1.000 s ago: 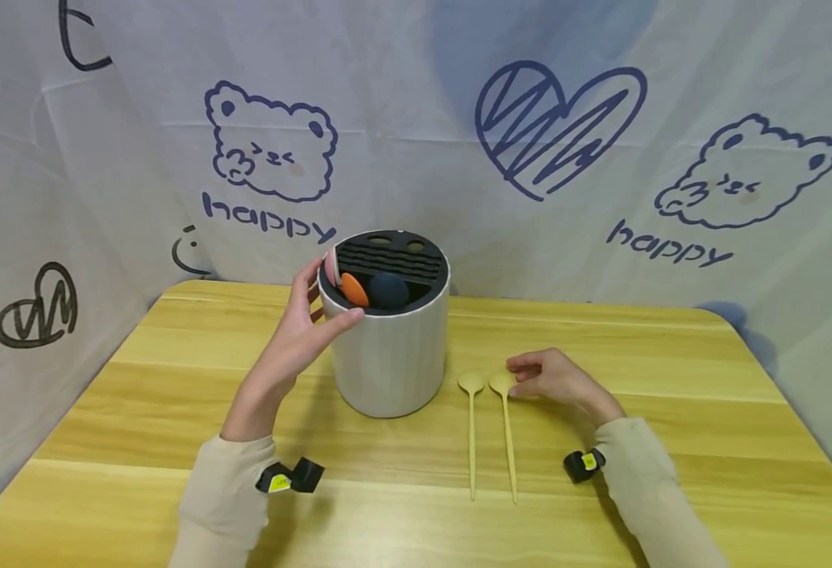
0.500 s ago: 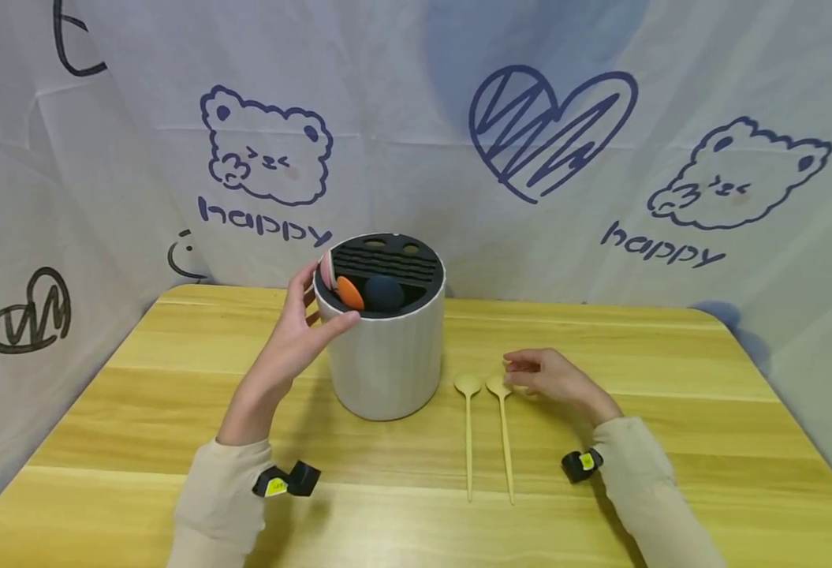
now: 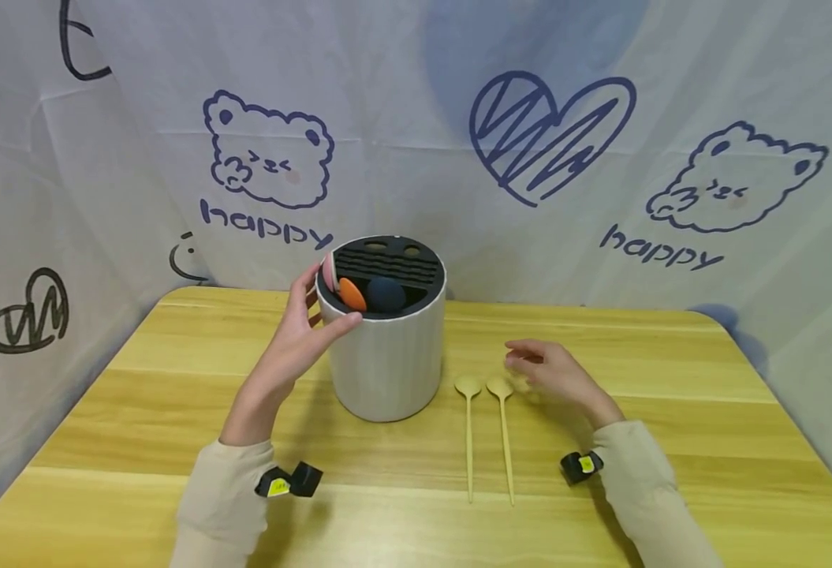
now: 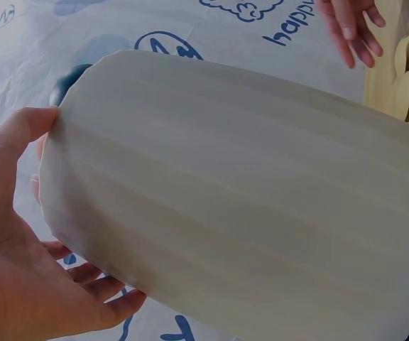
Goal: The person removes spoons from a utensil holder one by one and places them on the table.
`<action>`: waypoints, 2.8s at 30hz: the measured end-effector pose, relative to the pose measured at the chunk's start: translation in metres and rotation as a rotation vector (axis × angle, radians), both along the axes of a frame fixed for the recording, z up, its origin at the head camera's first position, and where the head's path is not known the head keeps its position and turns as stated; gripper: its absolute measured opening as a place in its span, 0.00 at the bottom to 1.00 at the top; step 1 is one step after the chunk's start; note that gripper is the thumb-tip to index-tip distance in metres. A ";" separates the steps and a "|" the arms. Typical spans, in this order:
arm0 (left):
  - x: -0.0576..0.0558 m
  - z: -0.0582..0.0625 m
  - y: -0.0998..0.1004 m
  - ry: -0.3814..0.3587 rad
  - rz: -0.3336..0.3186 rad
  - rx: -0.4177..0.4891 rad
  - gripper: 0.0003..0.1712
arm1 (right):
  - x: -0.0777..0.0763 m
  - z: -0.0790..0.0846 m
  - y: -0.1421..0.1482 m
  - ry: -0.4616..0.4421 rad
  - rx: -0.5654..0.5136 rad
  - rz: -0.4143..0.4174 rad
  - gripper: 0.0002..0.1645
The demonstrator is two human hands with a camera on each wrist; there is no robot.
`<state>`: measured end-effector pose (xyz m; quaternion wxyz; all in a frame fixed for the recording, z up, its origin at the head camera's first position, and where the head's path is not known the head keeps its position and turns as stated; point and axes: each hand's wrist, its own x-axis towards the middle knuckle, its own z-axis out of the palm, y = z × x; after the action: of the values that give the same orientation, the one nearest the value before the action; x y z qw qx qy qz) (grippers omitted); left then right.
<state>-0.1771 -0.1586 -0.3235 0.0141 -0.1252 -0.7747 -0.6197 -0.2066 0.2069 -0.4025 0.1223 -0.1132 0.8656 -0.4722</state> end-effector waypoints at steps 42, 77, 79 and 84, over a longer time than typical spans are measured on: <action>-0.003 -0.003 0.001 0.013 0.007 0.002 0.51 | 0.023 0.119 -0.095 0.381 -0.243 0.090 0.16; -0.003 -0.003 0.000 0.010 0.007 -0.002 0.51 | 0.008 0.158 -0.129 0.155 -0.197 0.161 0.21; -0.003 -0.003 0.000 0.008 0.005 -0.002 0.51 | 0.008 0.156 -0.132 0.153 -0.191 0.151 0.21; -0.003 -0.004 -0.001 0.012 0.003 -0.001 0.52 | 0.007 0.152 -0.137 0.147 -0.183 0.128 0.19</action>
<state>-0.1800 -0.1597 -0.3274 0.0198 -0.1277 -0.7751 -0.6185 -0.1992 0.0701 -0.2506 0.0775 -0.2132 0.8166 -0.5307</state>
